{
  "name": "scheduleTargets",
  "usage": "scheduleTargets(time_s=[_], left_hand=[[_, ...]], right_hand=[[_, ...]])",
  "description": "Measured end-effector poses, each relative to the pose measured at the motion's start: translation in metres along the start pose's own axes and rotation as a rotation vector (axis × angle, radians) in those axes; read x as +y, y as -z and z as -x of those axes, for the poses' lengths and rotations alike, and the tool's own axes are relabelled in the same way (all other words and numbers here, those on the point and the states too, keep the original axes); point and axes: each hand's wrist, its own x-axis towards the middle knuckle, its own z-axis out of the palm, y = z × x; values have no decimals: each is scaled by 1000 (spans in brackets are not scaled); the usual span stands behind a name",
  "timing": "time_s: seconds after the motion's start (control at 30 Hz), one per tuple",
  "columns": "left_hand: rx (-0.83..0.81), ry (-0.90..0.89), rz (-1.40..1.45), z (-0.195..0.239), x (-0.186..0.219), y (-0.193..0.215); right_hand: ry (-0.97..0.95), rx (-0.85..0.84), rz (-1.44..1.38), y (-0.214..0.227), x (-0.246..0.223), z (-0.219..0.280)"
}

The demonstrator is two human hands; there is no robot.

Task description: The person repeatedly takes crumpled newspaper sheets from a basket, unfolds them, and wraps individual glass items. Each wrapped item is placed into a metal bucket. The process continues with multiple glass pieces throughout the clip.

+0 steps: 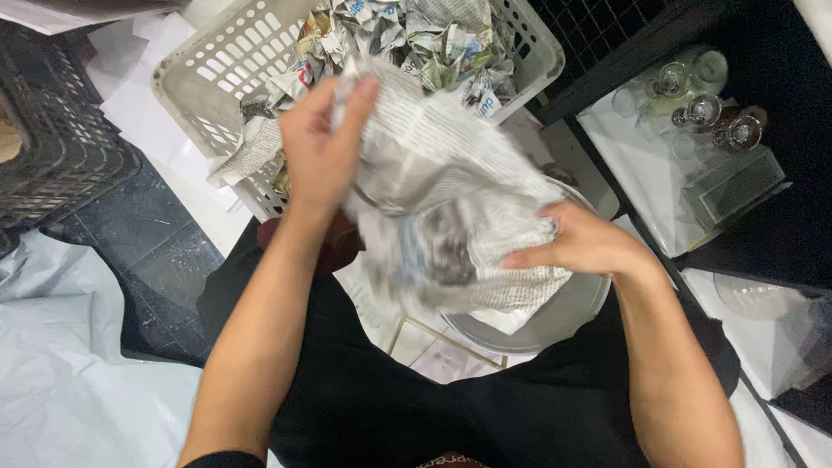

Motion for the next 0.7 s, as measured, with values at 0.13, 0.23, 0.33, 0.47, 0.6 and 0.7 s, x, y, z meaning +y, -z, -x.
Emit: scheduleTargets(time_s=[0.13,0.23,0.33,0.47,0.6,0.7], left_hand=[[72,56,-72,-21,-11,16],[75,223,-73,-32,-20,31],[92,455,217,-44,-25,46],[55,589,857,-56,-17,65],[-307,338,847,-47,-1,74],[-422,438,426,-43,-3,68]], right_hand=[[-316,21,93,-3,16,-9],[-55,149,79,1,30,-18],[-62,228,-355,2,39,-20],[-29,349,-493,5,42,-24],[35,342,-895,11,46,-28],[52,321,-1141,19,49,-26]])
